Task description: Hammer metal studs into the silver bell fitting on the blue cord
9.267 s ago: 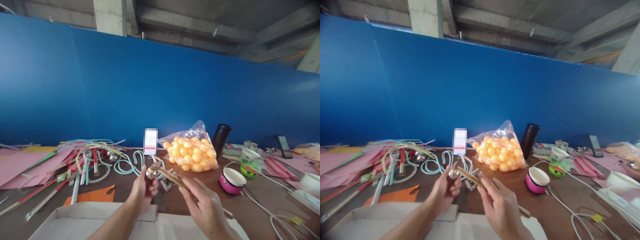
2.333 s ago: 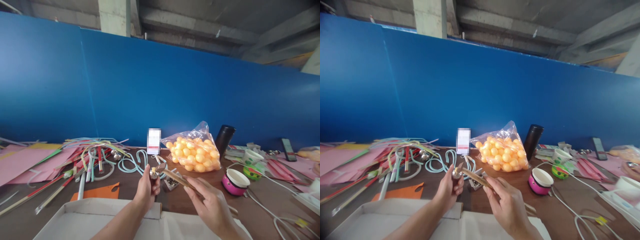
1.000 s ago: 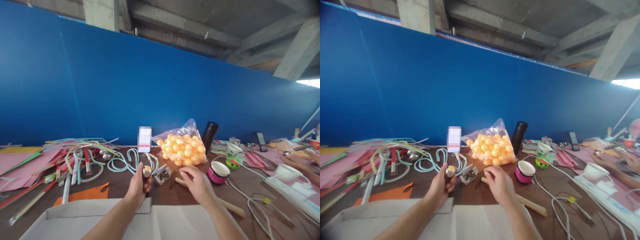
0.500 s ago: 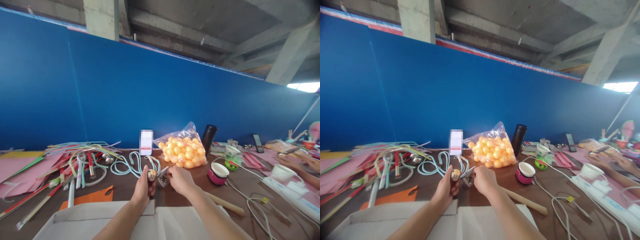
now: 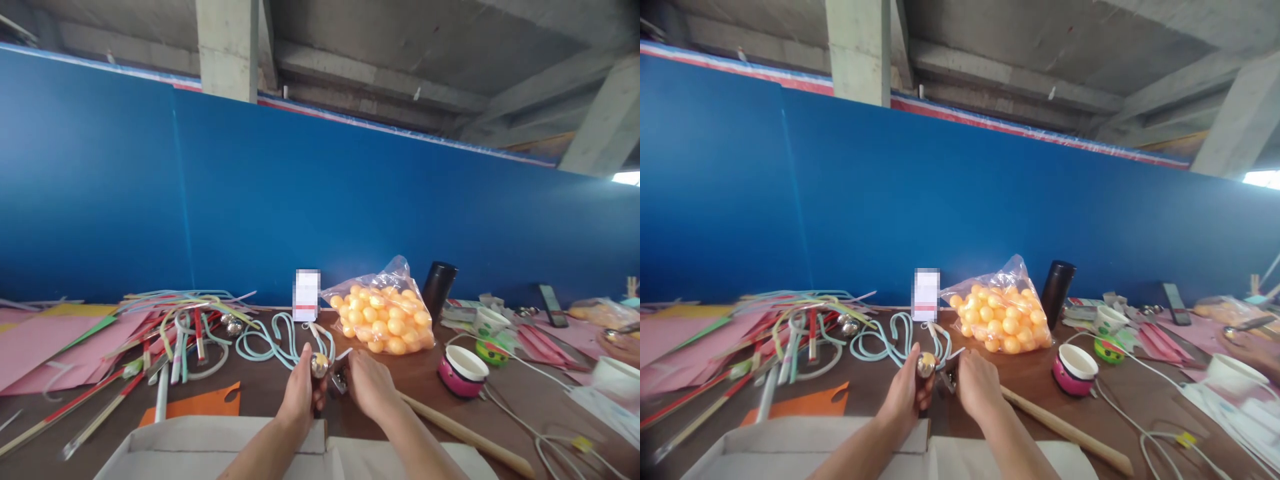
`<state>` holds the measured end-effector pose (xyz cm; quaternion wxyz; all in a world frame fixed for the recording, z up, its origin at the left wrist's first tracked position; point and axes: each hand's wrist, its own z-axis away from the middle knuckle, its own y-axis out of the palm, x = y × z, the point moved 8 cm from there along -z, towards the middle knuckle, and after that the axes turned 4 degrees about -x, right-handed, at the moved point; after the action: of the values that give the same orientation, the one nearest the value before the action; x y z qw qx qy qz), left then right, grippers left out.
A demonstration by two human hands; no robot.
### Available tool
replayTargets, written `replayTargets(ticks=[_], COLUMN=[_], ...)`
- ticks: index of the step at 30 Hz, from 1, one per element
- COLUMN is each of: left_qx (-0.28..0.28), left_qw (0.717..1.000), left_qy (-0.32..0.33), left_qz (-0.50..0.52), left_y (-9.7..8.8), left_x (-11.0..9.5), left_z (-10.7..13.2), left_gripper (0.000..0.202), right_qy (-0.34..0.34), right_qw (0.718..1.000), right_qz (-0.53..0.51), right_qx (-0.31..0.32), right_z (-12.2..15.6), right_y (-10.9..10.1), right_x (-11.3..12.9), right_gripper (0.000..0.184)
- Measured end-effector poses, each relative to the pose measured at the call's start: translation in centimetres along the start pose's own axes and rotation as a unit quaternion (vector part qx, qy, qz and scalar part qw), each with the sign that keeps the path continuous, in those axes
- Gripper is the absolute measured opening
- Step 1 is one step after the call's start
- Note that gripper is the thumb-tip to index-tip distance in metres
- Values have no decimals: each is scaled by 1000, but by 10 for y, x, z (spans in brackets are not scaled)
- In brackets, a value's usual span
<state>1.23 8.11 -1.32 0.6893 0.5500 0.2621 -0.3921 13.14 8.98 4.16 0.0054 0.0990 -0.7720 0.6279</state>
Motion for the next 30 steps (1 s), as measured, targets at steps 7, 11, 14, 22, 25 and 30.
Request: replayTargets(ticks=[7, 11, 14, 22, 25, 30], left_qx=[-8, -11, -13, 2, -4, 5], left_qw=[1000, 1000, 1000, 999, 999, 998], left_qy=[2, 1, -1, 5, -4, -12], left_qz=[7, 8, 18, 50, 54, 65], left_y=[0, -1, -2, -3, -3, -1], left_x=[-1, -1, -1, -4, -6, -4], left_z=[1, 0, 0, -1, 1, 1], left_gripper=[62, 62, 60, 53, 52, 49], right_qy=[29, 44, 67, 65, 71, 69], right_qw=[996, 962, 914, 843, 804, 753], right_qz=[-65, -261, -397, -534, -590, -653], right_qx=[-48, -74, -52, -20, 2, 43], right_z=[2, 2, 1, 3, 5, 12], right_y=[-15, -18, -9, -5, -9, -14], right_x=[-17, -25, -26, -8, 2, 20], right_gripper=[15, 14, 13, 6, 14, 23])
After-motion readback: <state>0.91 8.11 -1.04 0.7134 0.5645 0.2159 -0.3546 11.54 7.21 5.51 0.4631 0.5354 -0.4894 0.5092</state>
